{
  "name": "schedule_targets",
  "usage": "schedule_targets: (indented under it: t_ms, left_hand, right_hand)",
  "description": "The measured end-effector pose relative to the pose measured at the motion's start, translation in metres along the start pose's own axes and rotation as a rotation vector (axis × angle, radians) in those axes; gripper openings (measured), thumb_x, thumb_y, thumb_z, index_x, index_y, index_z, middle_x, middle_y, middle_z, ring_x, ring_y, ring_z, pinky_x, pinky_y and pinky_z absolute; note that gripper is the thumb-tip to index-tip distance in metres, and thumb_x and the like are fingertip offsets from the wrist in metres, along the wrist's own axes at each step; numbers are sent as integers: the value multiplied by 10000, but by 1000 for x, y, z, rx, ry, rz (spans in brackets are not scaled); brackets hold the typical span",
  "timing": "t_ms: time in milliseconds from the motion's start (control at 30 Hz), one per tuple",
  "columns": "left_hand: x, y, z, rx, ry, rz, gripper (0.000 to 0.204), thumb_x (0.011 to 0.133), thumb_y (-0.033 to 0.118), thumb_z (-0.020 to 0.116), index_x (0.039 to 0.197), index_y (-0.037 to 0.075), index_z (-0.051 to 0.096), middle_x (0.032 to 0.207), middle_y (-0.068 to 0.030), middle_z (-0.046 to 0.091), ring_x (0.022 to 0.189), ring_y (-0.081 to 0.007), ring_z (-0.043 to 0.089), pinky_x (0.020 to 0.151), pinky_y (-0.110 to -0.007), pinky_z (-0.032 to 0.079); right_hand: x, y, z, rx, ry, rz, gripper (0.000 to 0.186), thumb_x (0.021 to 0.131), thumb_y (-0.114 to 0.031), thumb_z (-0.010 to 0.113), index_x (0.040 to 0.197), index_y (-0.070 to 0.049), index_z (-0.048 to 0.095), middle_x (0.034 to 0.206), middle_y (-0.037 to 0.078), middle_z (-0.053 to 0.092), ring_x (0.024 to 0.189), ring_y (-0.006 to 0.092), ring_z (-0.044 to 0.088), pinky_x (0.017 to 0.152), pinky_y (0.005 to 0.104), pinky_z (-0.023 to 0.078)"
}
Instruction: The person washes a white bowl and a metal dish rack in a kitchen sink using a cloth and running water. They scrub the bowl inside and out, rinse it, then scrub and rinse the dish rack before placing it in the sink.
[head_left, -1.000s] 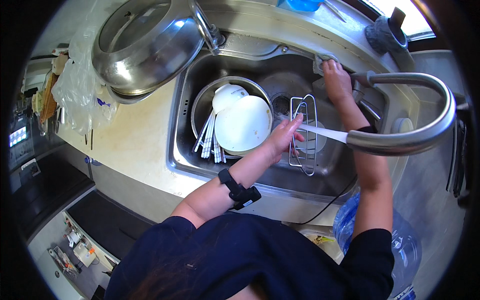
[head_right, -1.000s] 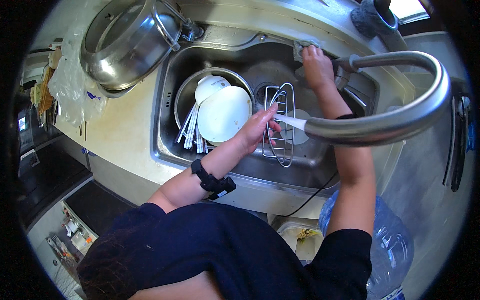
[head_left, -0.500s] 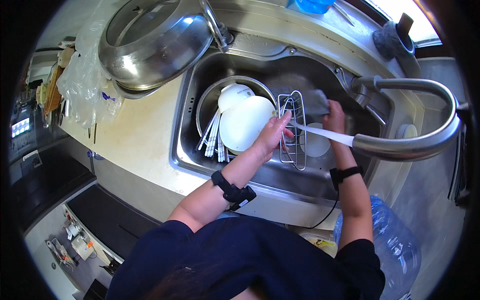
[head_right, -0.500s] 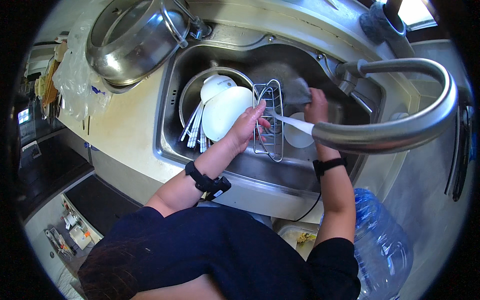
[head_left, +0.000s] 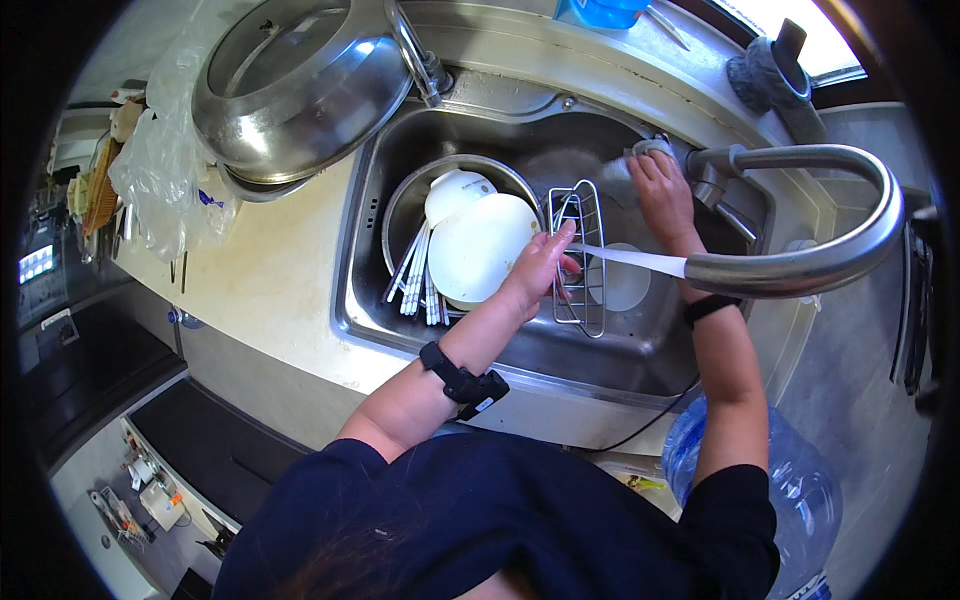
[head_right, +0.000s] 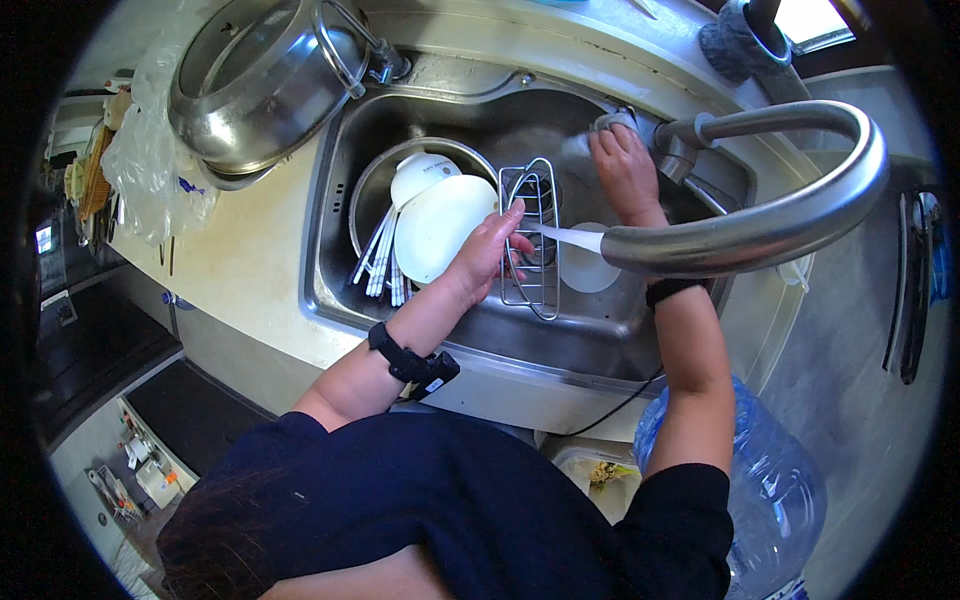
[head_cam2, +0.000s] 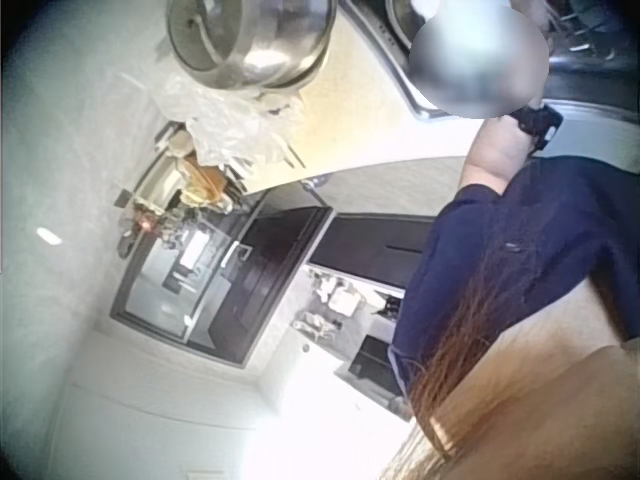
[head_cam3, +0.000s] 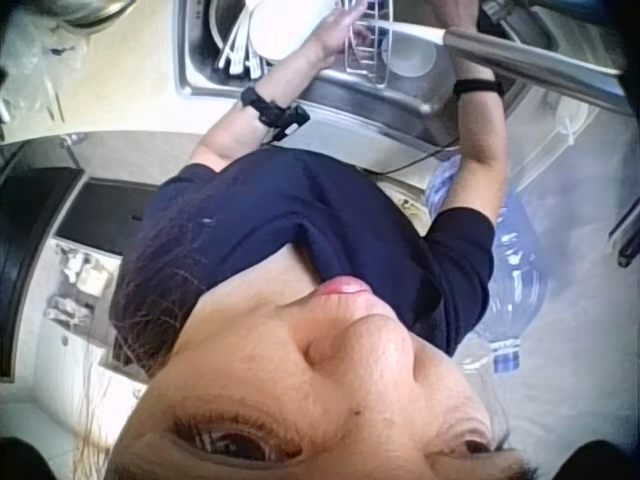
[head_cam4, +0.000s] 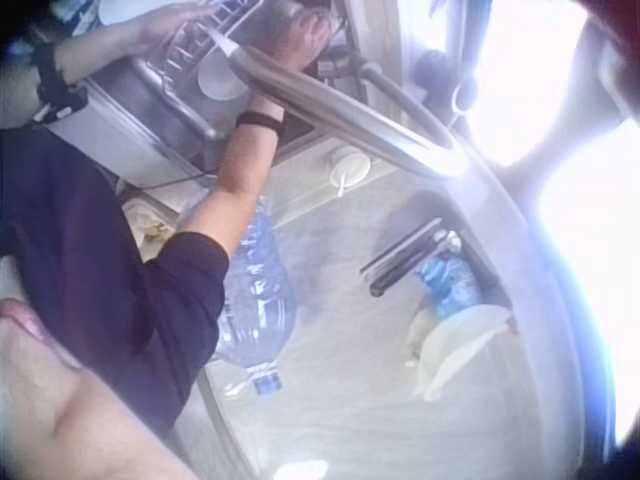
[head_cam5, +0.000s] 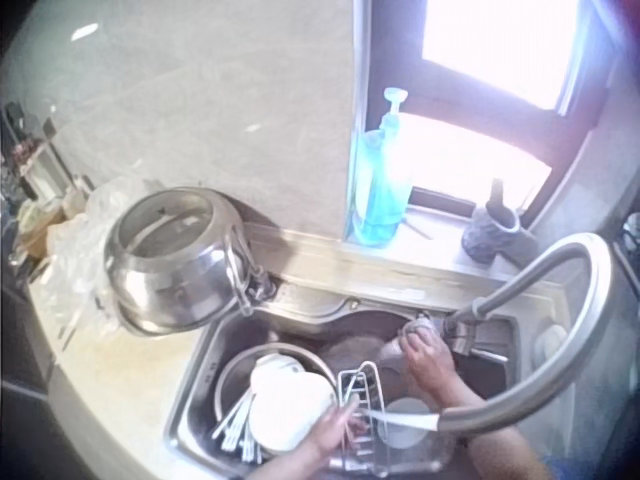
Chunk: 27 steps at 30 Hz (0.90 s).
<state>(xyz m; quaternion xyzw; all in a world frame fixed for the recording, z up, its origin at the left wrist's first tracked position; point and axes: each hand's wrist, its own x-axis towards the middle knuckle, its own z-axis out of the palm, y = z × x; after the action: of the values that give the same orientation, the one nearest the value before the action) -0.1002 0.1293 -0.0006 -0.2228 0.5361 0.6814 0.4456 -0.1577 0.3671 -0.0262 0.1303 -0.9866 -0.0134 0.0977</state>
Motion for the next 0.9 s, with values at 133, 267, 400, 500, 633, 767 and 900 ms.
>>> schedule_targets:
  t_ms: [133, 267, 400, 500, 633, 767, 900]
  left_hand:
    - [2, -5, -7, -31, 18, 4, 692, 820, 654, 569, 1130, 46, 454, 815, -94, 565, 620, -157, 539, 496, -288, 512]
    - [0, -7, -12, 4, 37, 11, 675, 831, 641, 565, 1136, 49, 456, 814, -85, 565, 629, -139, 537, 490, -288, 510]
    - [-5, -10, -13, -26, 52, 4, 639, 837, 624, 573, 1114, 57, 472, 798, -75, 566, 615, -115, 519, 482, -285, 502]
    - [-7, -13, -16, -14, 68, 4, 639, 824, 624, 594, 1099, 59, 475, 785, -69, 564, 612, -118, 514, 484, -283, 501]
    - [-11, -16, -28, -38, 61, 15, 645, 822, 634, 588, 1094, 60, 475, 786, -66, 564, 612, -120, 511, 489, -278, 500]
    - [-13, -18, -33, -57, 78, 23, 656, 821, 643, 581, 1095, 57, 474, 783, -69, 563, 619, -121, 516, 484, -274, 498]
    - [-16, -19, -34, -42, 47, 8, 633, 837, 635, 563, 1088, 63, 458, 806, -66, 555, 599, -91, 498, 486, -271, 510]
  right_hand:
    - [3, 11, 6, 5, 208, 229, 319, 748, -43, 567, 1058, -36, 643, 1113, 121, 617, 1112, 307, 538, 956, 387, 446]
    - [35, -15, 36, -168, 275, 471, 175, 746, -101, 581, 905, -57, 641, 952, 115, 597, 948, 286, 543, 863, 379, 456]
    - [39, -51, 53, 23, 224, 160, 252, 766, -63, 544, 990, -39, 657, 1084, 107, 595, 1010, 284, 548, 952, 394, 434]
    - [22, -60, 46, 135, 181, 6, 377, 786, -25, 518, 1152, -21, 612, 1205, 123, 595, 1176, 276, 521, 1066, 417, 365]
    - [13, -47, 31, 215, 379, 352, 472, 733, 33, 526, 1201, -4, 579, 1252, 152, 567, 1201, 317, 501, 1060, 416, 362]
    - [25, -33, 32, 31, 246, 474, 437, 771, -14, 541, 1207, -30, 571, 1238, 126, 554, 1178, 353, 490, 1040, 410, 377]
    - [30, -25, 29, -173, 67, 294, 408, 815, -52, 528, 1216, -105, 584, 1246, 90, 553, 1176, 386, 486, 965, 423, 449]
